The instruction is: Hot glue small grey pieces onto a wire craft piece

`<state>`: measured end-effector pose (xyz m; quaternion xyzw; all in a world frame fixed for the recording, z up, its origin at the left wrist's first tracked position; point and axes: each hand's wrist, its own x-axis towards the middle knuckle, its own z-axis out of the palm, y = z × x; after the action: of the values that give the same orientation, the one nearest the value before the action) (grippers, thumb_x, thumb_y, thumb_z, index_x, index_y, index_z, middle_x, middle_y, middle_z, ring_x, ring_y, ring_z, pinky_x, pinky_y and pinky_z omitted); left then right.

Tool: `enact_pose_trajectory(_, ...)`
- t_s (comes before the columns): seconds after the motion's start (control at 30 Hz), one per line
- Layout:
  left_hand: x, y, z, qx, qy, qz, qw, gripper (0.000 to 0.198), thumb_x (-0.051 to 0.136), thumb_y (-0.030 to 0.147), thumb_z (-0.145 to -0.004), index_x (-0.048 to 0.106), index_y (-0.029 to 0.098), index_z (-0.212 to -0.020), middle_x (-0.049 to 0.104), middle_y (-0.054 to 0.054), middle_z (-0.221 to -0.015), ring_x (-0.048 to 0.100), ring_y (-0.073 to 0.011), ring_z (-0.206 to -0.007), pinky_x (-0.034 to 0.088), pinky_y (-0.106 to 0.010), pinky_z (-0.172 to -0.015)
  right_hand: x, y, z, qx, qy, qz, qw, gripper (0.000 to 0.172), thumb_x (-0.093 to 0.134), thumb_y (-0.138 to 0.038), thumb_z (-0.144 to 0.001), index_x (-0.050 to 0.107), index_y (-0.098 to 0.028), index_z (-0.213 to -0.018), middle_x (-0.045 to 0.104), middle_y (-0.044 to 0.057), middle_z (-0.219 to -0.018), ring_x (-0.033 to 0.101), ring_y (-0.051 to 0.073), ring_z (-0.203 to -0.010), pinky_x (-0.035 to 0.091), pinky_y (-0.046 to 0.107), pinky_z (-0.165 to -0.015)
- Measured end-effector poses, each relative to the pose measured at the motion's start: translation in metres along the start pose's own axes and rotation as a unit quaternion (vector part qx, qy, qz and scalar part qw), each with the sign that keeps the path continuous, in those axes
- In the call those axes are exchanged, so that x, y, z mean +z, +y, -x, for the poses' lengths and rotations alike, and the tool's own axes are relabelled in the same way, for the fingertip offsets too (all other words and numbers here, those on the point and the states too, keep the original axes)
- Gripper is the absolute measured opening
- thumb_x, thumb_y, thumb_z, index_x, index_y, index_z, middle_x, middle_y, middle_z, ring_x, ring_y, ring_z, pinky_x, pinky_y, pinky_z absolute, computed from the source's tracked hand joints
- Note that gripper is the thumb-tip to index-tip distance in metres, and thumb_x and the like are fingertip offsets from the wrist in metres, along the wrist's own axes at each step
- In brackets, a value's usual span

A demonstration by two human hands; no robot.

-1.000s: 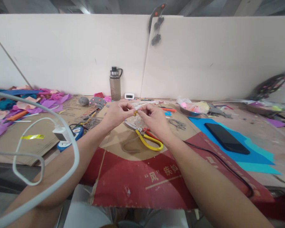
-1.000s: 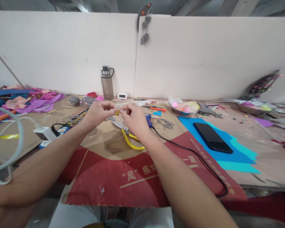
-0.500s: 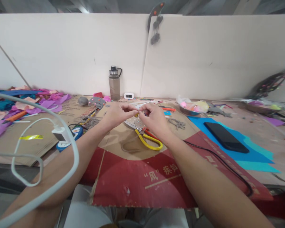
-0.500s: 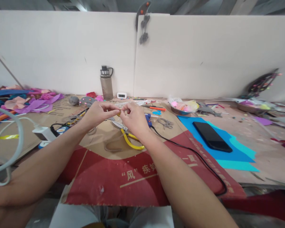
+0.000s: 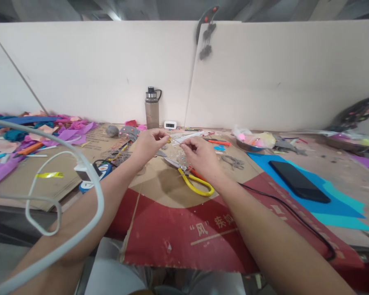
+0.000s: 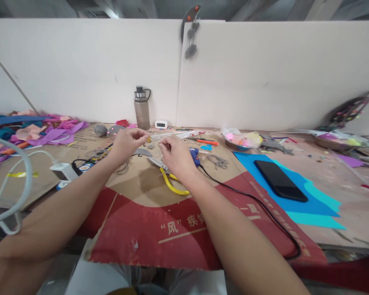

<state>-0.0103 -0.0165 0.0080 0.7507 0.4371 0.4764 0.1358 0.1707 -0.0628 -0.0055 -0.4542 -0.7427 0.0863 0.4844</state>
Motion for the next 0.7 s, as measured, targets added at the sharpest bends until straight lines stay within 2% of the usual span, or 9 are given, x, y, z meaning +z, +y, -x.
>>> enact_pose_trajectory(0.17, 0.000, -0.021, -0.008, -0.060, 0.083, 0.099, 0.990, 0.015, 0.064, 0.030, -0.073, 0.068, 0.015, -0.071, 0.060, 0.001, -0.058, 0.047, -0.0090, -0.051, 0.033, -0.021, -0.049, -0.001, -0.006, 0.002, -0.021, -0.027, -0.005, 0.999, 0.016, 0.051, -0.020, -0.084, 0.063, -0.017, -0.073, 0.057, 0.000, -0.065, 0.050, 0.013, -0.065, 0.036, 0.026, -0.065)
enact_pose_trajectory(0.27, -0.003, -0.030, -0.014, -0.113, 0.162, 0.221, 0.955, 0.015, 0.066, 0.030, -0.071, 0.067, 0.015, -0.071, 0.052, 0.004, -0.050, 0.040, -0.0064, -0.043, 0.026, -0.020, -0.042, -0.001, -0.011, 0.004, -0.031, -0.071, -0.008, 0.997, 0.020, 0.049, -0.022, -0.087, 0.064, -0.017, -0.075, 0.057, -0.001, -0.064, 0.048, 0.012, -0.063, 0.035, 0.025, -0.064)
enact_pose_trajectory(0.33, -0.010, -0.031, -0.018, -0.118, 0.210, 0.286, 0.928, 0.013, 0.067, 0.029, -0.072, 0.066, 0.016, -0.072, 0.050, 0.005, -0.049, 0.039, -0.0055, -0.041, 0.026, -0.019, -0.040, -0.003, -0.015, 0.005, -0.037, -0.097, -0.015, 0.995, 0.022, 0.047, -0.024, -0.088, 0.065, -0.017, -0.076, 0.058, -0.001, -0.065, 0.048, 0.012, -0.063, 0.035, 0.025, -0.063)
enact_pose_trajectory(0.47, -0.031, -0.026, -0.024, -0.115, 0.292, 0.356, 0.880, 0.011, 0.070, 0.027, -0.071, 0.063, 0.018, -0.071, 0.056, 0.003, -0.055, 0.041, -0.0047, -0.042, 0.027, -0.018, -0.039, -0.011, -0.025, 0.006, -0.054, -0.158, -0.053, 0.985, 0.024, 0.047, -0.027, -0.091, 0.067, -0.017, -0.082, 0.064, 0.000, -0.074, 0.052, 0.013, -0.069, 0.038, 0.025, -0.066)
enact_pose_trajectory(0.53, -0.041, -0.024, -0.026, -0.107, 0.307, 0.371, 0.870, 0.011, 0.070, 0.027, -0.072, 0.062, 0.019, -0.072, 0.063, 0.002, -0.064, 0.043, -0.0043, -0.044, 0.028, -0.018, -0.039, -0.016, -0.030, 0.007, -0.070, -0.222, -0.075, 0.970, 0.024, 0.048, -0.028, -0.091, 0.070, -0.019, -0.087, 0.067, 0.001, -0.081, 0.057, 0.013, -0.075, 0.040, 0.025, -0.070)
enact_pose_trajectory(0.6, -0.045, -0.025, -0.027, -0.102, 0.301, 0.380, 0.869, 0.010, 0.069, 0.027, -0.073, 0.062, 0.020, -0.073, 0.064, 0.001, -0.069, 0.043, -0.0041, -0.045, 0.027, -0.018, -0.039, -0.018, -0.036, 0.010, -0.091, -0.307, -0.092, 0.943, 0.023, 0.050, -0.028, -0.090, 0.072, -0.021, -0.092, 0.070, 0.001, -0.086, 0.059, 0.013, -0.079, 0.042, 0.024, -0.073)
enact_pose_trajectory(0.67, -0.041, -0.027, -0.027, -0.101, 0.277, 0.378, 0.878, 0.010, 0.069, 0.027, -0.072, 0.063, 0.019, -0.072, 0.061, 0.001, -0.064, 0.043, -0.0046, -0.044, 0.027, -0.018, -0.039, -0.019, -0.042, 0.015, -0.108, -0.390, -0.101, 0.909, 0.023, 0.051, -0.027, -0.090, 0.073, -0.023, -0.093, 0.071, 0.001, -0.090, 0.061, 0.013, -0.082, 0.043, 0.023, -0.074)
enact_pose_trajectory(0.7, -0.037, -0.027, -0.025, -0.100, 0.263, 0.368, 0.886, 0.010, 0.069, 0.027, -0.072, 0.063, 0.019, -0.071, 0.058, 0.002, -0.059, 0.042, -0.0051, -0.043, 0.026, -0.019, -0.039, -0.019, -0.044, 0.018, -0.109, -0.413, -0.098, 0.899, 0.021, 0.053, -0.026, -0.089, 0.074, -0.024, -0.091, 0.072, 0.000, -0.090, 0.062, 0.012, -0.081, 0.044, 0.022, -0.073)
